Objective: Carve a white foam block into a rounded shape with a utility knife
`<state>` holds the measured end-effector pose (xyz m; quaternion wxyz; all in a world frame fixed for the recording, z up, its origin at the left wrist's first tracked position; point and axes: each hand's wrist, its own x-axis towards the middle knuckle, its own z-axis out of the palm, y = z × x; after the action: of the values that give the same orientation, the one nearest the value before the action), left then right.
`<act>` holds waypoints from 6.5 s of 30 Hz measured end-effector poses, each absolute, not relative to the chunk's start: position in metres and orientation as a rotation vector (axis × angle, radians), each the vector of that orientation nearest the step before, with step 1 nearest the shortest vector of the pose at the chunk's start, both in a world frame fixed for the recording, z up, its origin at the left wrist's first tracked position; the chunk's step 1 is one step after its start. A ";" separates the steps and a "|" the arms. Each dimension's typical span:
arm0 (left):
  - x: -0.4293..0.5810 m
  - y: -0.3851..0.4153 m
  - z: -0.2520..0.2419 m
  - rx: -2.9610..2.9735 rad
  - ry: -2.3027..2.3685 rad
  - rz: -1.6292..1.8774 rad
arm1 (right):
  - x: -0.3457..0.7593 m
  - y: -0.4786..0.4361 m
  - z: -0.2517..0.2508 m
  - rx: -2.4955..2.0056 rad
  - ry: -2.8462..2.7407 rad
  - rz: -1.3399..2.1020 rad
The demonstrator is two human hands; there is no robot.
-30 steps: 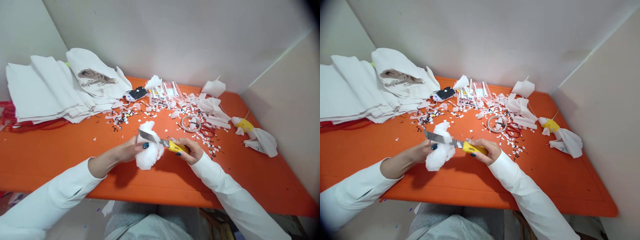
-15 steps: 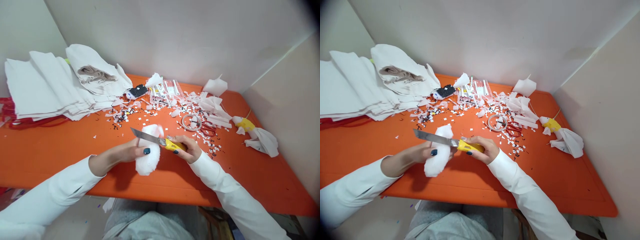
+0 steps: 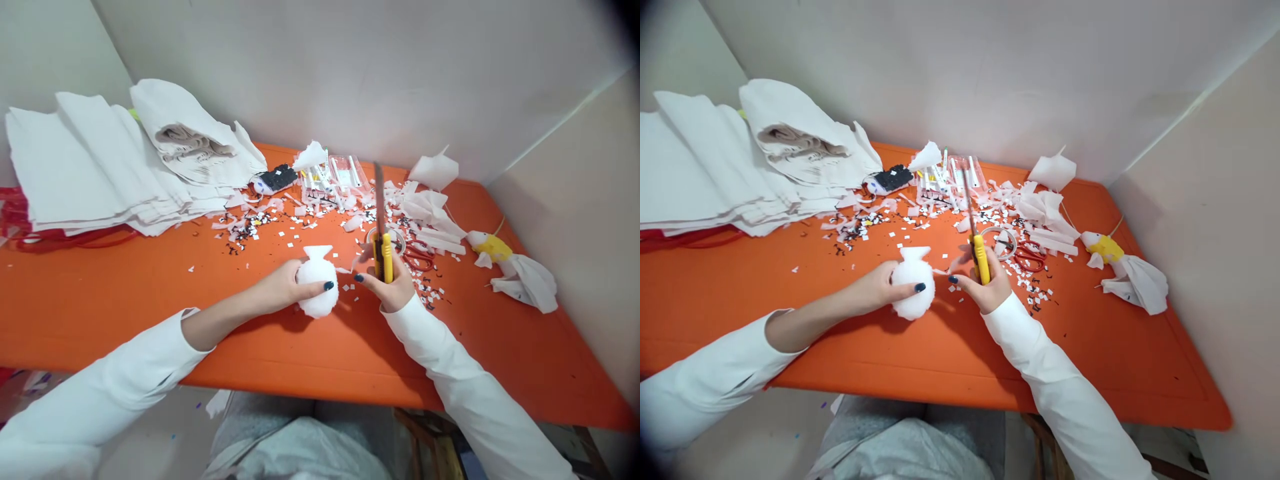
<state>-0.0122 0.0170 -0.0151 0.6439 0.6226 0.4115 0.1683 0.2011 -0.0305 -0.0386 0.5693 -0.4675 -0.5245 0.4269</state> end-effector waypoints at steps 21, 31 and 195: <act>-0.018 0.024 -0.017 1.485 0.924 0.491 | 0.245 -0.007 -0.039 -1.409 -1.044 0.520; -0.020 0.033 -0.012 1.409 0.841 0.629 | 0.310 -0.005 -0.029 -1.778 -0.983 0.056; -0.008 0.003 -0.023 1.228 0.921 0.737 | 0.200 -0.027 -0.041 -1.244 -1.280 0.834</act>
<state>-0.0076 0.0033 -0.0228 0.6588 0.5426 0.4070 0.3255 0.2002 -0.0271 -0.0413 0.5528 -0.5261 -0.5414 0.3528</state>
